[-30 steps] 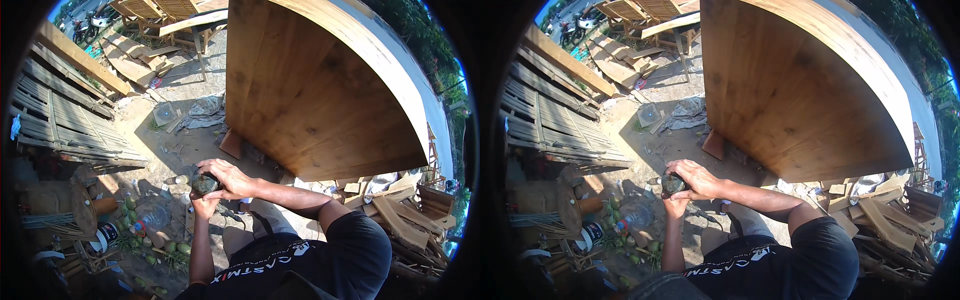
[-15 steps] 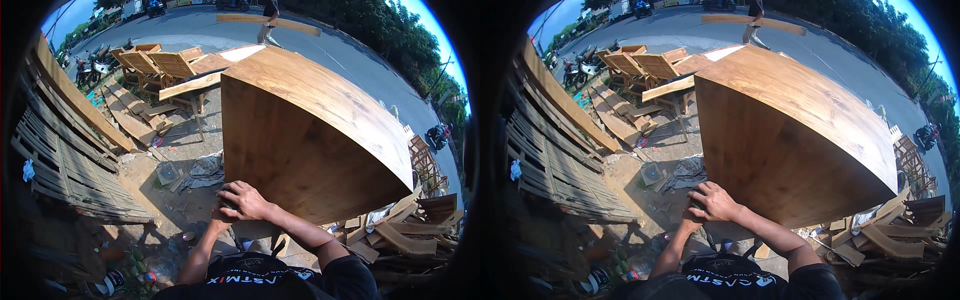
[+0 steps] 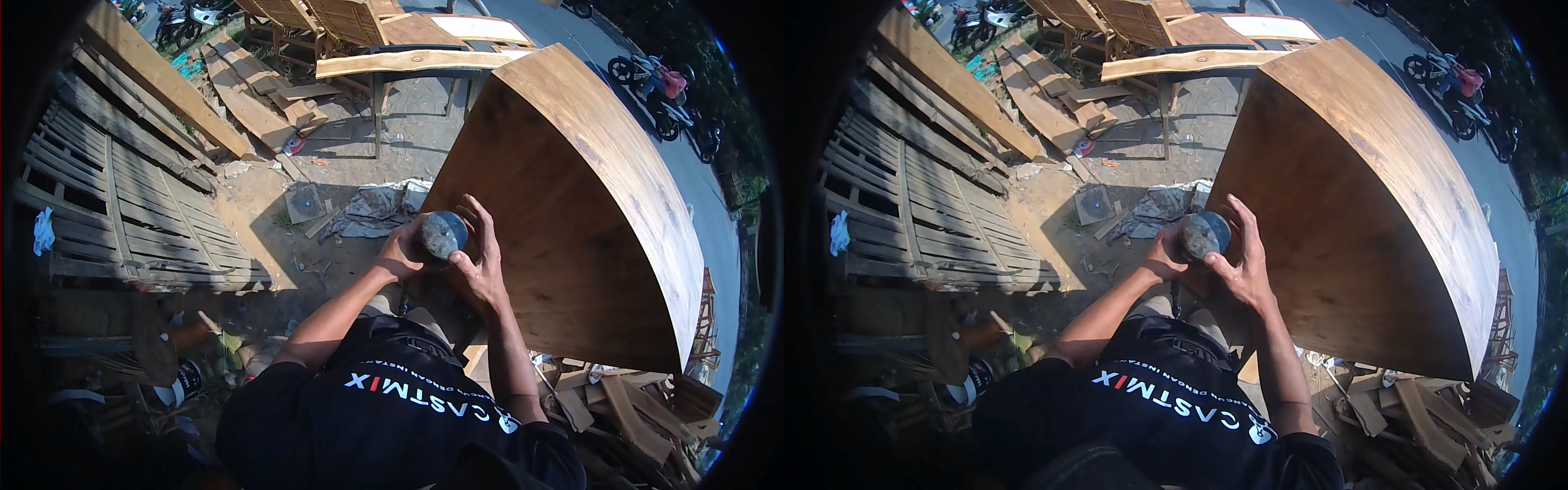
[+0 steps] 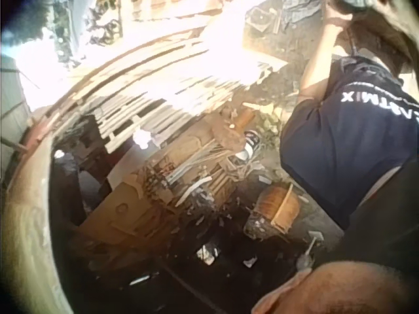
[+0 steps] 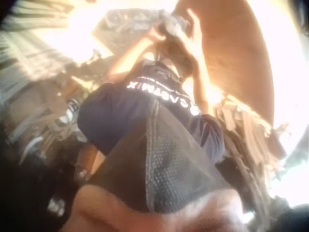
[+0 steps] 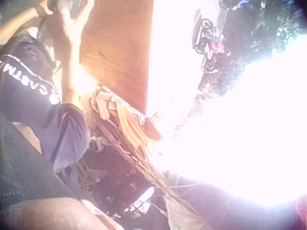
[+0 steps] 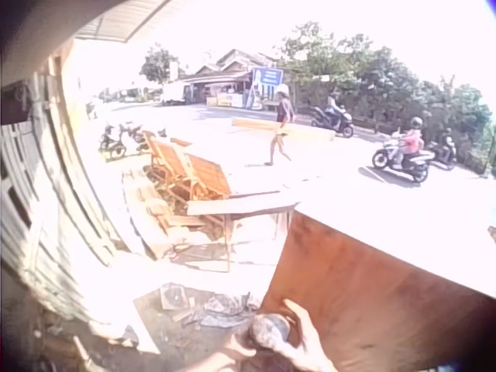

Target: The person uses a spray gun to apply a finish to the interior and exterior surfaces of a wooden cabinet.

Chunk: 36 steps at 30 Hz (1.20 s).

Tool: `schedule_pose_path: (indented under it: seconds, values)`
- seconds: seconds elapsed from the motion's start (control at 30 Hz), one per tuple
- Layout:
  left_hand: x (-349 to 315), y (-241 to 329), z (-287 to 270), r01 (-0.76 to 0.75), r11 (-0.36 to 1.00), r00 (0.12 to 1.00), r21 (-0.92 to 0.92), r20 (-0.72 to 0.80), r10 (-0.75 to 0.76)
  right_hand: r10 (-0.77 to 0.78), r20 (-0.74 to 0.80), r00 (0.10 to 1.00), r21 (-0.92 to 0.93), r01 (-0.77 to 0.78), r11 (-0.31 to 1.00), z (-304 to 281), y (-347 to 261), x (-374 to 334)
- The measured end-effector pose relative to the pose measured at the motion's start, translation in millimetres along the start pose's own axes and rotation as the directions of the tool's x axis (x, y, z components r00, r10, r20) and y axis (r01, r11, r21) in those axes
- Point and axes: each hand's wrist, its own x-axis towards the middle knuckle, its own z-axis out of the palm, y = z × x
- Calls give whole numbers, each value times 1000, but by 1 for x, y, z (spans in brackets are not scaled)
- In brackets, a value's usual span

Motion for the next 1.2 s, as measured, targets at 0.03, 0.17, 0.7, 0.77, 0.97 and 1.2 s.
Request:
schedule_pose_path:
  seconds: [0.03,0.17,0.7,0.77,0.97,1.2]
  values:
    - [9,-4,-11,-14,999,999,-51,-31,13,39,-78,996,118,-30,993,4,14,2]
    - [43,-18,-48,24,998,984,58,-178,-14,254,189,948,-26,-254,967,40,61,-5]
    - [283,-123,-265,-167,974,985,152,61,160,-35,-437,899,-75,2,997,301,261,263]
    - [314,-125,-287,-210,962,974,176,119,191,188,-423,887,114,-154,981,310,274,292]
    - [395,-120,-324,-259,965,900,31,369,230,35,-627,779,-96,-121,988,308,288,368]
    - [445,-192,-388,-339,897,933,283,224,282,203,-671,713,11,-265,964,289,325,430]
